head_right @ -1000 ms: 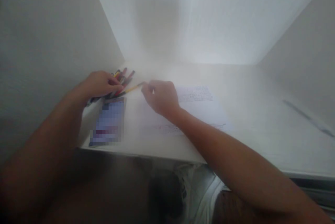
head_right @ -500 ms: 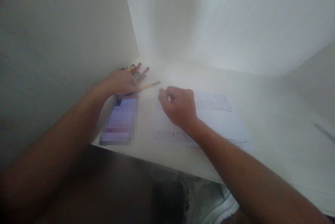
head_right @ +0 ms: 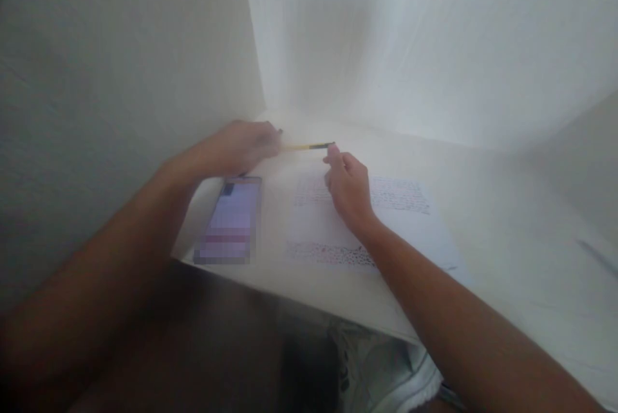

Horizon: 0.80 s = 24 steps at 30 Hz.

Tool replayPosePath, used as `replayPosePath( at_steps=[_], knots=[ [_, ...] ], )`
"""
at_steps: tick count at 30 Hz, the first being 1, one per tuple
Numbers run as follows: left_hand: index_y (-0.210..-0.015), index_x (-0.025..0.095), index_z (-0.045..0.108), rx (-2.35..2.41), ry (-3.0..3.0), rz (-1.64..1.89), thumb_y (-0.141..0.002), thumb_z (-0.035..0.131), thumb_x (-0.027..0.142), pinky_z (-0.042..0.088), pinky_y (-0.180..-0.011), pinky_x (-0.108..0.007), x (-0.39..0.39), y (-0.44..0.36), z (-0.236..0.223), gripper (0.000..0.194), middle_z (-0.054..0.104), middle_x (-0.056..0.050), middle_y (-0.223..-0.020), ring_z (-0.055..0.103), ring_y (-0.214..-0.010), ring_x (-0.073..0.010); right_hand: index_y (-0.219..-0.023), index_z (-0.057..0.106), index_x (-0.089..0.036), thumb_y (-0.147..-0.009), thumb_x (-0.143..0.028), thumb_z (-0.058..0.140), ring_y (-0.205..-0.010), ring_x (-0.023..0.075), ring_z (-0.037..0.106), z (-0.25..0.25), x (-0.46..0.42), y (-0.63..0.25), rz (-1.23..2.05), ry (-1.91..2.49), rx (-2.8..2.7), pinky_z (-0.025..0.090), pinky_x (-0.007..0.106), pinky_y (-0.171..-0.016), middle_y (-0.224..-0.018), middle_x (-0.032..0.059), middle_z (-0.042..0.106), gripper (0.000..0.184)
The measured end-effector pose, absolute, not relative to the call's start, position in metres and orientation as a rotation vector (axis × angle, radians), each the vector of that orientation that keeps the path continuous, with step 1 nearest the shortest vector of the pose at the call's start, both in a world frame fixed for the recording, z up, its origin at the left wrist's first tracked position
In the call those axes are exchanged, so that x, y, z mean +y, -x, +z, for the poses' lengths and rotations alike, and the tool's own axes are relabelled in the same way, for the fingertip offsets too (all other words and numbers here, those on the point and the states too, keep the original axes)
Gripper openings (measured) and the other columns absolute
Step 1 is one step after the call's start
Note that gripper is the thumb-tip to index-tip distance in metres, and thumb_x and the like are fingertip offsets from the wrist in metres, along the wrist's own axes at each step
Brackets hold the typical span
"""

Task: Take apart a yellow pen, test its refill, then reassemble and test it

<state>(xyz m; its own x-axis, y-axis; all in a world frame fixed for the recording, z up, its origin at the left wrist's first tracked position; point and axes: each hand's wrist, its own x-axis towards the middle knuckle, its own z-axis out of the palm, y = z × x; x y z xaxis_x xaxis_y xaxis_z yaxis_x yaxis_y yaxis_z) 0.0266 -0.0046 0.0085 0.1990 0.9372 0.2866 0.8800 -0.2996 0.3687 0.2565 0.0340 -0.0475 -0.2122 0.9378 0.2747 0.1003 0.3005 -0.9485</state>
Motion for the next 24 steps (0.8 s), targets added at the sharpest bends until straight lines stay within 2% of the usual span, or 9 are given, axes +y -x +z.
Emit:
replayPosePath(
  at_steps=[3, 7, 10, 15, 20, 24],
  knots=[
    [-0.096, 0.017, 0.066, 1.717, -2.410, 0.757, -0.096, 0.053, 0.030, 0.042, -0.077, -0.031, -0.019, -0.033, 0.014, 0.018, 0.069, -0.005, -0.093, 0.059, -0.083, -0.0185, -0.080, 0.059, -0.020, -0.095, -0.058, 0.051, -0.040, 0.0086, 0.032, -0.046, 0.033, -0.255, 1.251, 0.922, -1.506, 0.023, 0.025, -0.039, -0.051, -0.0054, 0.044, 0.042],
    [-0.097, 0.017, 0.068, 1.676, -2.388, 0.974, -0.095, 0.053, 0.032, 0.045, -0.086, -0.033, -0.039, -0.031, 0.000, 0.021, 0.071, -0.007, -0.100, 0.062, -0.092, -0.0200, -0.072, 0.053, -0.022, -0.091, -0.051, 0.060, -0.041, 0.0070, 0.032, -0.046, 0.029, -0.255, 1.394, 0.859, -1.524, 0.020, 0.024, -0.038, -0.052, -0.0060, 0.045, 0.036],
    [-0.098, 0.018, 0.071, 1.663, -2.313, 1.123, -0.095, 0.055, 0.035, 0.047, -0.089, -0.034, -0.051, -0.031, -0.015, 0.024, 0.073, -0.007, -0.103, 0.064, -0.093, -0.0204, -0.070, 0.054, -0.021, -0.089, -0.052, 0.066, -0.042, 0.0070, 0.037, -0.047, 0.028, -0.255, 1.354, 0.853, -1.597, 0.025, 0.024, -0.038, -0.054, -0.0039, 0.051, 0.037],
    [-0.096, 0.020, 0.076, 1.665, -2.402, 1.104, -0.096, 0.057, 0.045, 0.046, -0.092, -0.036, -0.053, -0.035, -0.021, 0.031, 0.073, -0.006, -0.097, 0.064, -0.090, -0.0206, -0.070, 0.058, -0.021, -0.089, -0.052, 0.066, -0.048, 0.0088, 0.046, -0.044, 0.026, -0.256, 1.257, 0.825, -1.667, 0.035, 0.027, -0.043, -0.062, 0.0007, 0.061, 0.037],
    [-0.096, 0.021, 0.078, 1.706, -2.437, 1.078, -0.094, 0.059, 0.045, 0.046, -0.082, -0.033, -0.051, -0.031, -0.016, 0.030, 0.072, -0.004, -0.087, 0.062, -0.080, -0.0180, -0.075, 0.062, -0.020, -0.087, -0.044, 0.069, -0.051, 0.0091, 0.049, -0.044, 0.027, -0.255, 1.373, 0.806, -1.632, 0.038, 0.027, -0.046, -0.067, 0.0010, 0.064, 0.027],
    [-0.093, 0.022, 0.078, 1.734, -2.419, 1.106, -0.091, 0.064, 0.042, 0.045, -0.075, -0.032, -0.051, -0.024, -0.017, 0.024, 0.072, -0.003, -0.084, 0.061, -0.074, -0.0165, -0.086, 0.066, -0.020, -0.084, -0.040, 0.071, -0.060, 0.0108, 0.056, -0.047, 0.028, -0.256, 1.465, 0.828, -1.630, 0.044, 0.027, -0.053, -0.080, 0.0042, 0.071, 0.021]
  ],
)
